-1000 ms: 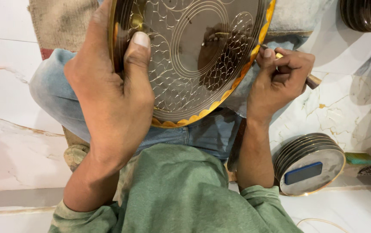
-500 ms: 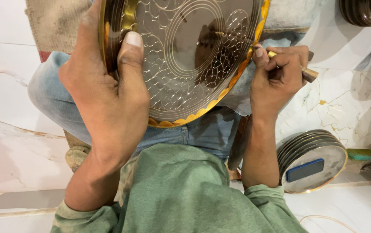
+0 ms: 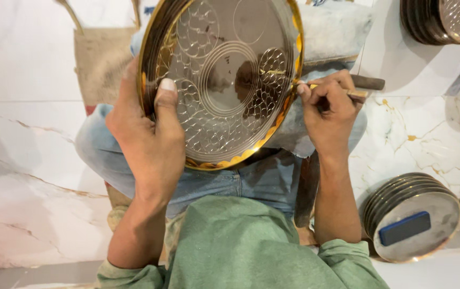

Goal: The person sits cross-legged on the floor with a decorative brass plate on their lap. They first hammer a punch against the plate's surface, then hold the plate with one hand and engrave fine patterns into it with a small hand tool, working across different areas of the plate.

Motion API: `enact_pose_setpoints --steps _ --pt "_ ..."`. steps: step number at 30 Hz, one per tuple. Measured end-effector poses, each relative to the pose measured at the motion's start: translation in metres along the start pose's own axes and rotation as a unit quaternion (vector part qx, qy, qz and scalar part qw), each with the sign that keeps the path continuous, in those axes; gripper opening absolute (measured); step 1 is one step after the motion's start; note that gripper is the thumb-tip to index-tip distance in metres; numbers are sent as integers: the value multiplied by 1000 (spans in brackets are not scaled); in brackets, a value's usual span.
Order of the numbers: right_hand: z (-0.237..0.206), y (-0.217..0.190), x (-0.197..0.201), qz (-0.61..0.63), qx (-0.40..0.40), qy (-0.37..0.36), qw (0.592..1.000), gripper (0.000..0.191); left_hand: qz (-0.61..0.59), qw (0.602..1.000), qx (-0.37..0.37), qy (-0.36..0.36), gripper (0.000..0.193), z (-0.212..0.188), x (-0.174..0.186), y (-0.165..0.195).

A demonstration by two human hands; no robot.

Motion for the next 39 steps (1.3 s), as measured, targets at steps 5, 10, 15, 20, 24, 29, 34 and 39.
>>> enact_pose_setpoints --steps 5,10,15,20,24,29,34,39 --pt "6 -4 3 26 11 -15 999 32 -6 1000 12 16 39 3 -2 3" --pt "12 -5 9 47 -5 -21 999 32 -23 998 42 27 37 5 -3 7" --pt "12 -2 15 64 0 -33 997 32 -16 999 24 35 37 7 -2 16" --pt "3 23 17 123 -115 -12 986 33 -34 999 22 34 38 5 -3 20" --pt "-15 17 24 194 -143 72 968 25 -30 999 26 30 37 4 -1 24" --pt "-20 -17 31 52 -67 128 988 25 7 999 13 39 38 0 2 35" --pt "-7 -37 27 -40 -9 116 992 27 17 999 -19 47 36 -2 3 48" --pt "-4 -45 26 -40 16 138 990 29 8 999 3 51 37 -3 2 47"
Point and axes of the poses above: each hand's wrist, its own z-axis towards the middle knuckle, its own x-axis out of the back of the hand, y = z × x, the point moved 9 cm from there along z, towards the middle knuckle, and after that the axes turned 2 degrees about y, right-handed, at the moved point
